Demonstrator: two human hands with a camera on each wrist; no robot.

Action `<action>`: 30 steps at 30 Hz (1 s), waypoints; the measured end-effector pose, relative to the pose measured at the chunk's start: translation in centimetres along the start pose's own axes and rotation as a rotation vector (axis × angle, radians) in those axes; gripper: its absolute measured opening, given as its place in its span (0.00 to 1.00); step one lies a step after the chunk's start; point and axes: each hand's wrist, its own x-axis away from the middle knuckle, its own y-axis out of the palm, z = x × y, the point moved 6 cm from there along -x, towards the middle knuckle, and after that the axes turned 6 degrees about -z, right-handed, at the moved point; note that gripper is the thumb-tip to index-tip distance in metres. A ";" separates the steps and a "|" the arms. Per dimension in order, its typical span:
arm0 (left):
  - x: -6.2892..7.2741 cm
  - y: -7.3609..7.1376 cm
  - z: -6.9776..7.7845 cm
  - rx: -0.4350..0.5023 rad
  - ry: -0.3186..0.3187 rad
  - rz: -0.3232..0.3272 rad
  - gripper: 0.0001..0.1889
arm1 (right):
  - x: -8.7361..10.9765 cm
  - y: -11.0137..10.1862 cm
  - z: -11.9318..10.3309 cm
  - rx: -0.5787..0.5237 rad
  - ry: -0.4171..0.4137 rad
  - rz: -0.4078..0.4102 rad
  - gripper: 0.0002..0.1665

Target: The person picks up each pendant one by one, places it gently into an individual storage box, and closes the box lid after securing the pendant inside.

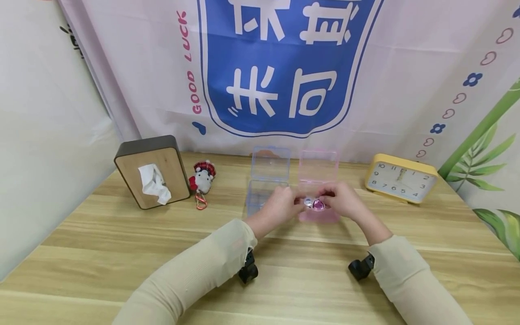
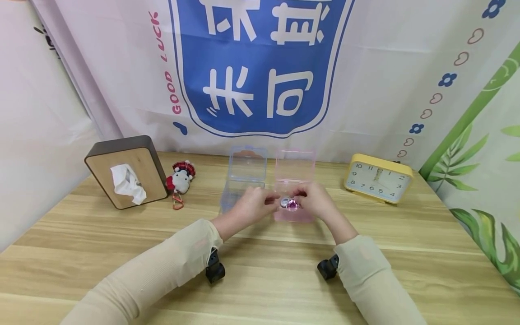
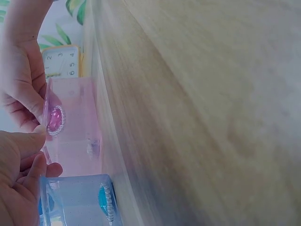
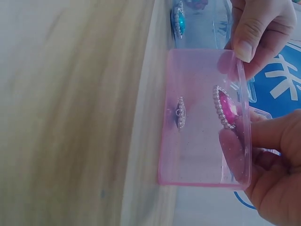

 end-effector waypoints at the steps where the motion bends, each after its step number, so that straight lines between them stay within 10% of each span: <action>1: 0.0 0.0 0.0 0.002 0.001 -0.001 0.15 | 0.0 0.0 0.0 0.004 -0.004 -0.004 0.06; 30: 0.0 0.0 0.3 -0.064 0.022 0.017 0.10 | -0.1 -4.2 -0.4 -0.075 0.074 0.066 0.15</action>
